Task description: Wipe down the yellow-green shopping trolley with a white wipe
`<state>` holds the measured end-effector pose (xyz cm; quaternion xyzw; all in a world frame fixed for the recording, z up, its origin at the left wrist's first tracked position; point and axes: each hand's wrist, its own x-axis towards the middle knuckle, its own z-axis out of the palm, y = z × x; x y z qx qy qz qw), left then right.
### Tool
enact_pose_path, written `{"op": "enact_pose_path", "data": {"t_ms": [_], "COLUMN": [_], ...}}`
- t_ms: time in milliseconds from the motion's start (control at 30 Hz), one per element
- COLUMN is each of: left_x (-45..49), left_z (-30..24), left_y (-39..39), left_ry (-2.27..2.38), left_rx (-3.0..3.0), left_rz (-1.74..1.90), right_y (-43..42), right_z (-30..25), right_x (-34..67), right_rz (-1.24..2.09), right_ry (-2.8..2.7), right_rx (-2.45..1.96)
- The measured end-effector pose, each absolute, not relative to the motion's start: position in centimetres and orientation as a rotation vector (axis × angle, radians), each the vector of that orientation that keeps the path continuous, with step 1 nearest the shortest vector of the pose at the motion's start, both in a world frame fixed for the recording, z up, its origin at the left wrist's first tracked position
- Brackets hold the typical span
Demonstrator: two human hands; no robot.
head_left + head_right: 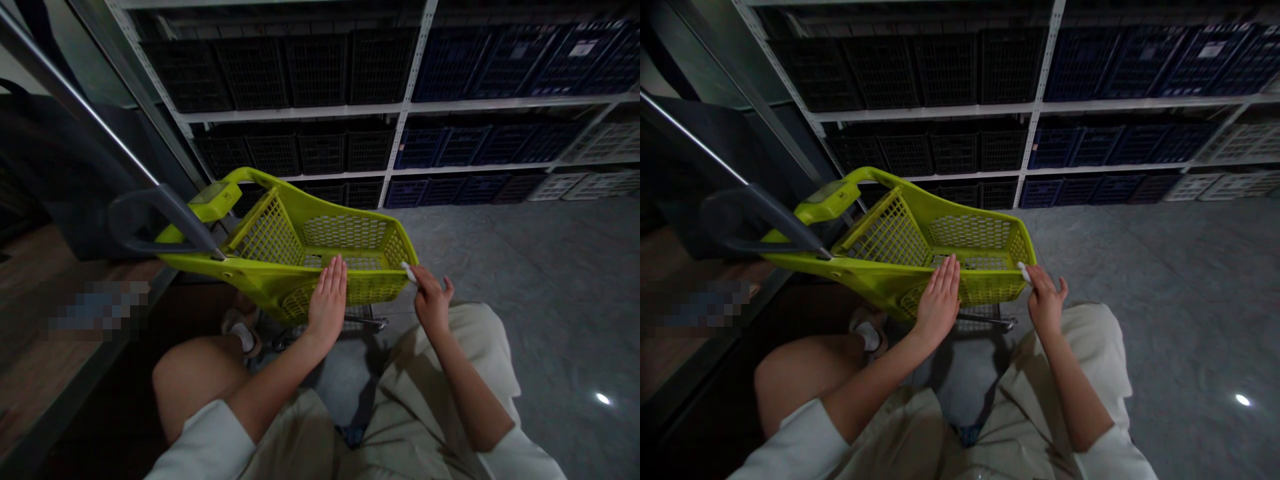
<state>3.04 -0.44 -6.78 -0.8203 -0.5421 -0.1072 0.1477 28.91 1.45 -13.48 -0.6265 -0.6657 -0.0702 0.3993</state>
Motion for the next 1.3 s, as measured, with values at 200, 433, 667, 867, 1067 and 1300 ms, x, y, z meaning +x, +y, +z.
{"op": "enact_pose_path", "data": {"t_ms": [200, 433, 667, 867, 1067, 1300], "left_x": [3.2, 3.2, 3.0, 3.0, 3.0, 3.0], "left_z": [-6.9, -7.1, -6.6, -6.7, -7.0, -6.5], "left_y": [-0.4, -0.3, -0.5, -0.6, -0.4, -0.5], "left_ry": [-1.574, -1.555, -1.548, -1.551, -1.539, -1.540], "left_rx": [-2.332, -2.314, -2.361, -2.391, -2.369, -2.372], "left_rz": [-0.335, -0.353, -0.314, -0.427, -0.444, -0.326], "right_y": [1.2, 0.6, 1.4, 1.6, 1.1, 0.9], "right_z": [-11.3, -8.7, -12.8, -12.1, -8.9, -11.4], "right_x": [20.8, 15.9, 27.7, 24.3, 15.7, 24.5], "right_rz": [-0.150, -0.028, -0.161, -0.191, -0.047, -0.181], "right_ry": [-1.675, -1.944, -1.743, -1.628, -1.889, -1.902], "right_rx": [-1.587, -1.358, -1.497, -1.597, -1.398, -1.462]}}
